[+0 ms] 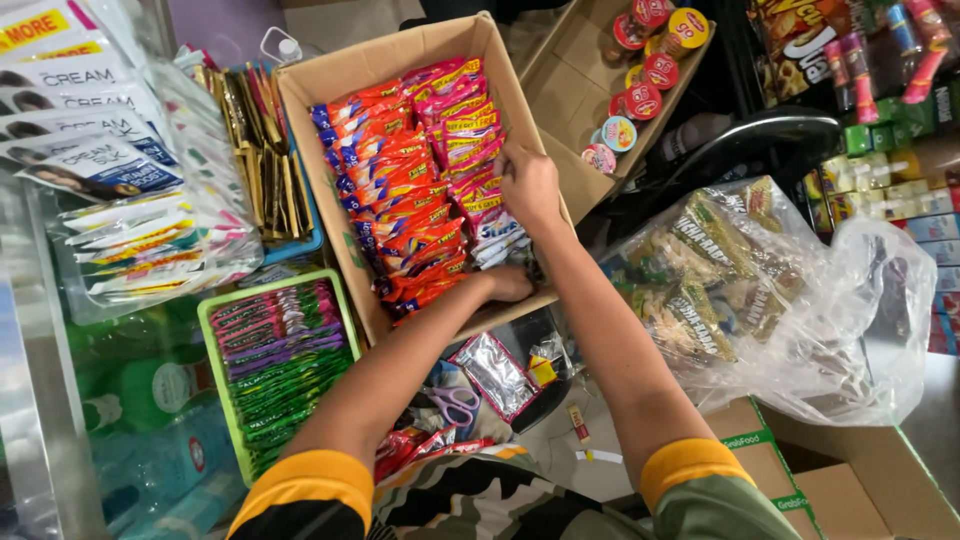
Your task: Organizing and sorting detergent and soap sachets into cardboard boxes.
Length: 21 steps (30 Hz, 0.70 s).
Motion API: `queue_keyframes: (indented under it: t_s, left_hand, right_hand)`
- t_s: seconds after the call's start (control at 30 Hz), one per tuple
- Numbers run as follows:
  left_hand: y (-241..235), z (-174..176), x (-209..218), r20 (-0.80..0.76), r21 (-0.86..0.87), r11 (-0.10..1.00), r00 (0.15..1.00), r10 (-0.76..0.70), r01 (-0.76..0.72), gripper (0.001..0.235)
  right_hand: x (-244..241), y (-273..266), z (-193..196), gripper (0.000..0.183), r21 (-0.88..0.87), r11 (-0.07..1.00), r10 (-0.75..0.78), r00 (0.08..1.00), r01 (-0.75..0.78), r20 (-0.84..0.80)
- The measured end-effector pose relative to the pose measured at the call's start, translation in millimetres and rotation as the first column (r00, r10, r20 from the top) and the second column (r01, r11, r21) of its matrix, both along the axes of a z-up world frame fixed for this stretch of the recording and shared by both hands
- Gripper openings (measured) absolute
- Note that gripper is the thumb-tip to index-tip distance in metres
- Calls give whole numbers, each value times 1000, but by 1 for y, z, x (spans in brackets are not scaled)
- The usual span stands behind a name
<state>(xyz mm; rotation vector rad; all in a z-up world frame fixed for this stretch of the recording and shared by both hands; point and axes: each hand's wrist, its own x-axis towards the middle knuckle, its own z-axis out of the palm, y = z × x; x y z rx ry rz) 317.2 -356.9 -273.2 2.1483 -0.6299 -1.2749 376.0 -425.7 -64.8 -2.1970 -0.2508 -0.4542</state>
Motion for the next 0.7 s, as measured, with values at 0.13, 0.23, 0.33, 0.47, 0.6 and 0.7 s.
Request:
queue_keyframes:
  t_s: [0.13, 0.23, 0.33, 0.47, 0.6, 0.7]
  left_hand:
    - [-17, 7, 0, 272, -70, 995, 961, -55, 77, 38]
    - [-23, 55, 0, 277, -17, 998, 959, -57, 64, 37]
    - [-23, 75, 1, 267, 24, 999, 962, -52, 47, 37]
    - [-22, 44, 0, 277, 52, 988, 949, -153, 144, 41]
    - [0, 77, -17, 255, 22, 995, 962, -96, 93, 42]
    - [6, 88, -4, 273, -6, 998, 960, -62, 66, 44]
  right_hand:
    - [1, 0, 1, 16, -36, 999, -35, 998, 37, 44]
    - [-1, -1, 1, 16, -52, 998, -38, 997, 41, 61]
    - [-2, -3, 3, 14, -103, 994, -19, 999, 21, 28]
    - [-11, -10, -33, 10, -319, 924, 149, 966, -213, -213]
    - [-23, -1, -51, 14, -411, 774, 291, 847, -482, -445]
    - [-26, 10, -31, 21, -524, 666, 272, 828, -530, -491]
